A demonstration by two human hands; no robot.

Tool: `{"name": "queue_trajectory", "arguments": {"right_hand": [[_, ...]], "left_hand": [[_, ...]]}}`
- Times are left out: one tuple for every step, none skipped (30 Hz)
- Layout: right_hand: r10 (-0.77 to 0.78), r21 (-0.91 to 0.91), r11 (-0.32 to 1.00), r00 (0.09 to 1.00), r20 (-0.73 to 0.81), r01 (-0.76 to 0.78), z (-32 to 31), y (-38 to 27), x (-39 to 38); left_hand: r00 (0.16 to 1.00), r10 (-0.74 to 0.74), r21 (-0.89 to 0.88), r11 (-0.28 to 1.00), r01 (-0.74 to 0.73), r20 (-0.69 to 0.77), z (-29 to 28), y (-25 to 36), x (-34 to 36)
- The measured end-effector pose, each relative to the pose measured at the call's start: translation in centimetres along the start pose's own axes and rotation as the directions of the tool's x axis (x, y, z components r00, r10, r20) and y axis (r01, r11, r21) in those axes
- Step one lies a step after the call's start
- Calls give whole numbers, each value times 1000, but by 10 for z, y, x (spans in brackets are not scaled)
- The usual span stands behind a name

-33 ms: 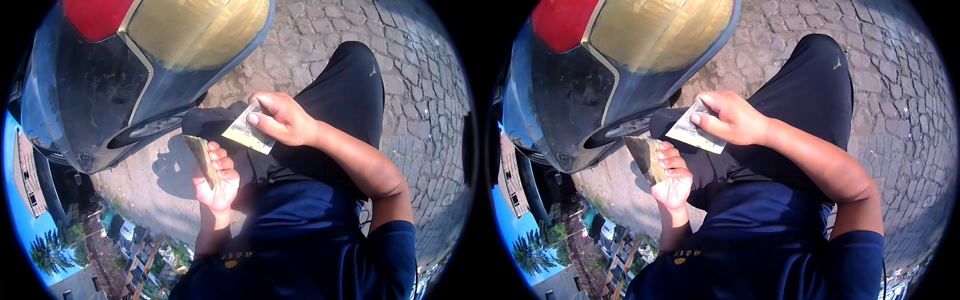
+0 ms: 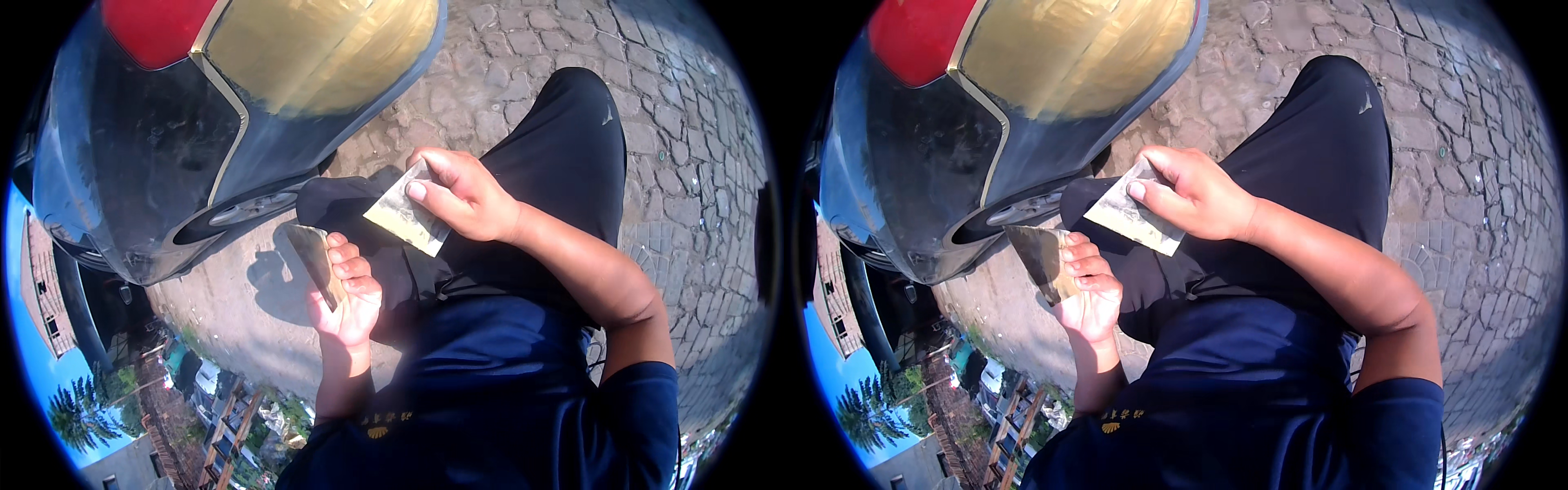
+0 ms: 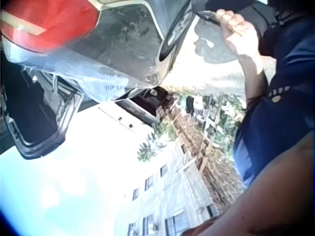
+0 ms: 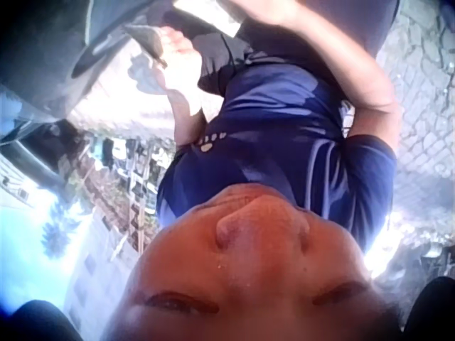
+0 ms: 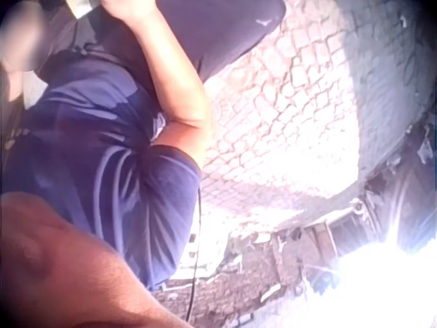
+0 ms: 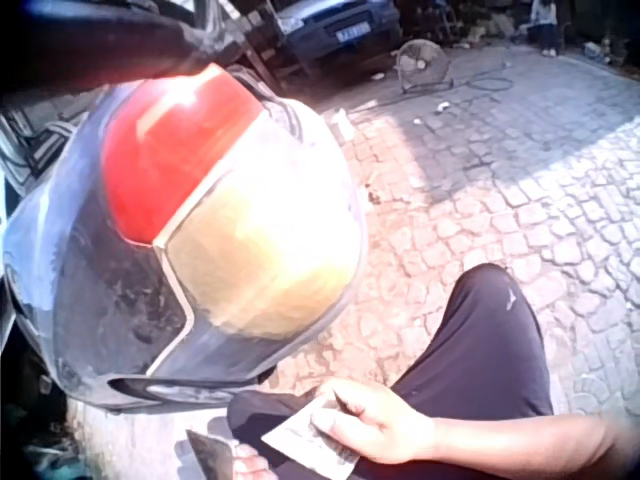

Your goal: The person applies yellow body filler to a car's rear panel using a plastic scraper, smoothing the material across the surface to repair a damaged area.

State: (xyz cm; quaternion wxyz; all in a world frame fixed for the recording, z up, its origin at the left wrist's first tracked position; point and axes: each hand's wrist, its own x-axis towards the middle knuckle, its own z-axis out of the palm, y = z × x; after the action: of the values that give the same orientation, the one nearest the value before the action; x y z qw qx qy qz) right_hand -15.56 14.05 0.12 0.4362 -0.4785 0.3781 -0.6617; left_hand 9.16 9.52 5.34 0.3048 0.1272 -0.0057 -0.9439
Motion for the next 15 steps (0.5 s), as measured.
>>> {"name": "queue_trajectory", "arguments": {"right_hand": [[111, 227, 969, 993, -47, -98, 6, -5, 0], [51, 292, 956, 996, -79, -26, 7, -11, 3], [48, 362, 932, 995, -88, -13, 13, -21, 9], [-3, 246, 969, 999, -51, 15, 16, -13, 9], [-48, 128, 991, 999, -7, 48, 16, 0, 9], [-34, -1, 999, 999, 15, 34, 15, 12, 7], [-33, -142, 989, 998, 46, 39, 7, 31, 1], [82, -25, 996, 996, -45, -83, 6, 51, -9], [208, 96, 976, 971, -116, -197, 6, 62, -17], [334, 330, 906, 928, -167, -267, 7, 56, -18], [324, 436, 877, 920, -222, -203, 4, 59, -14], [312, 490, 858, 915, -257, -154, 5, 51, -11], [287, 541, 836, 914, -287, -93, 4, 37, -1], [274, 559, 827, 911, -307, -60, 3, 25, 1], [254, 503, 862, 906, -339, -53, 4, 10, 3]], "left_hand": [[1000, -11, 29, 1000, 11, 4, -2, 8, -1], [999, -17, 94, 995, 21, -49, -4, 9, -1], [995, -25, 163, 986, 41, -100, -1, 7, 2], [984, -67, 156, 983, 93, -164, 0, -2, 4], [979, -67, 115, 989, 91, -192, 3, -10, 3], [984, -29, 138, 989, 54, -177, 3, -5, 3], [988, -2, 158, 987, 27, -157, 4, 3, 6], [988, 74, 211, 976, -44, -135, 11, 11, 7], [993, 93, 231, 970, -74, -71, 8, 24, 9], [972, 224, 385, 905, -182, -68, 5, 39, 6], [935, 351, 527, 804, -276, -46, 0, 50, 3], [838, 545, 678, 625, -387, -24, 1, 44, 8], [774, 633, 787, 475, -394, 5, 4, 41, 16], [736, 674, 849, 355, -392, 58, 1, 37, 21], [696, 708, 900, 219, -377, 120, 2, 33, 27]]}}
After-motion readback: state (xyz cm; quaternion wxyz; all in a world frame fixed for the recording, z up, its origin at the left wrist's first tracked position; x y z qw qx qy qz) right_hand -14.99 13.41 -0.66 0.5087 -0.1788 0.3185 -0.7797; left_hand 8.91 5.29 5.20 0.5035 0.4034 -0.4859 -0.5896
